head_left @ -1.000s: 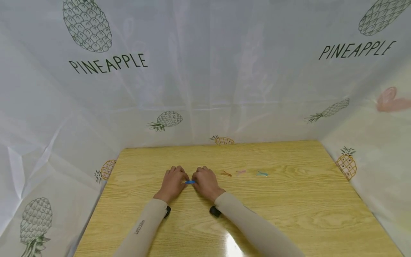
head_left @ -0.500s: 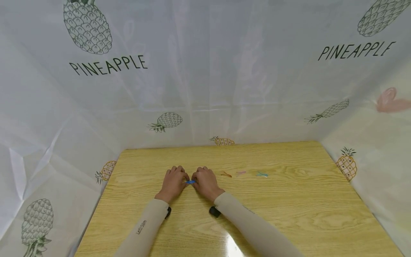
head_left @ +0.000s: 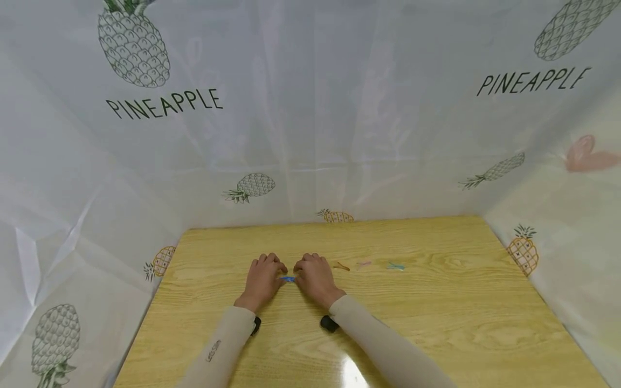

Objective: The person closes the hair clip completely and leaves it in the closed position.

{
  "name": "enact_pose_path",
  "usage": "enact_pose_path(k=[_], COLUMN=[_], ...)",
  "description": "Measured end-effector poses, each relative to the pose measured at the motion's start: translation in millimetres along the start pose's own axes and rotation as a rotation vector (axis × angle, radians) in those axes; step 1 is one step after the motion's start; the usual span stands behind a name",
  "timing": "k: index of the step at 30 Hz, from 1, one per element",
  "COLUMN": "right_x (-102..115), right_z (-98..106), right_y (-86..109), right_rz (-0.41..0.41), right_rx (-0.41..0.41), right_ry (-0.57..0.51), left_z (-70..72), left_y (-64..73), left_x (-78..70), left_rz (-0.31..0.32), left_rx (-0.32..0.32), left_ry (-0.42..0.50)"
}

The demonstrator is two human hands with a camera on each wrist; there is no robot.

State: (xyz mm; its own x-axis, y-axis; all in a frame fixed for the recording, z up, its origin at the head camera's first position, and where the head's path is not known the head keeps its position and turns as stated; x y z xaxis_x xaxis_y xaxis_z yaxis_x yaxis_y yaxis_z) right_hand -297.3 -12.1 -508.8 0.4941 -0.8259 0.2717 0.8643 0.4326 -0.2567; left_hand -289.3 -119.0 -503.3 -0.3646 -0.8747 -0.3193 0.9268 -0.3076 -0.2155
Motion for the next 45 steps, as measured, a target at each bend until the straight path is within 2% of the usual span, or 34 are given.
enact_pose_path(k=[4,9,17,26,36,45], right_x=[-11.7,-29.7,-51.8,-76.7,-92.7,-103.6], right_z=[16.2,25.4,35.5,49.5,56.9,61.5], right_y=[8.8,16.6,29.5,46.0,54.3,60.0], right_rz=[-0.023,-0.068,-0.104,-0.125,-0.166,-0.186], right_rx=[-0.071,-0.100,-0.132,-0.189,-0.184,-0.202], right_ry=[-0.050,-0.048,-0.012,0.017,0.043,0.062], left_z=[1.6,-1.9,-18.8,-34.3,-48.1,-46.0], left_y=[0.2,-0.9,-2.5,-13.4,-22.4,-30.1], left_x=[-11.0,-30.6,-49.7,-68.0,-77.5,-78.3], left_rz=[-0.009,-0.036,-0.008,0.006,0.042,0.106], left_rx=[-0.050,-0.074,-0.059,-0.032,-0.027,-0.040], left_ry=[0.040,0.059,0.054,0.081,0.073,0.115])
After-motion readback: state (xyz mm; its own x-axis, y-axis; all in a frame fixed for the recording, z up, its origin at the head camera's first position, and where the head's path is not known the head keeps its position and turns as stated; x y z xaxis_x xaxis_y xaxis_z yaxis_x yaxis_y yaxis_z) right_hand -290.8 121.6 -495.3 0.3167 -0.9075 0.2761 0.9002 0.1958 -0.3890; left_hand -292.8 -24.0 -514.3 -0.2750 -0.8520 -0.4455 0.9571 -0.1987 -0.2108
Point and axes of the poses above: each hand's wrist, its own y-axis away from the middle knuckle, its own z-axis out of the back of the hand, x = y × z, the point moved 10 cm from there along -y, towards the middle knuckle, and after that the axes turned 3 degrees about y, right-handed, at the moved point
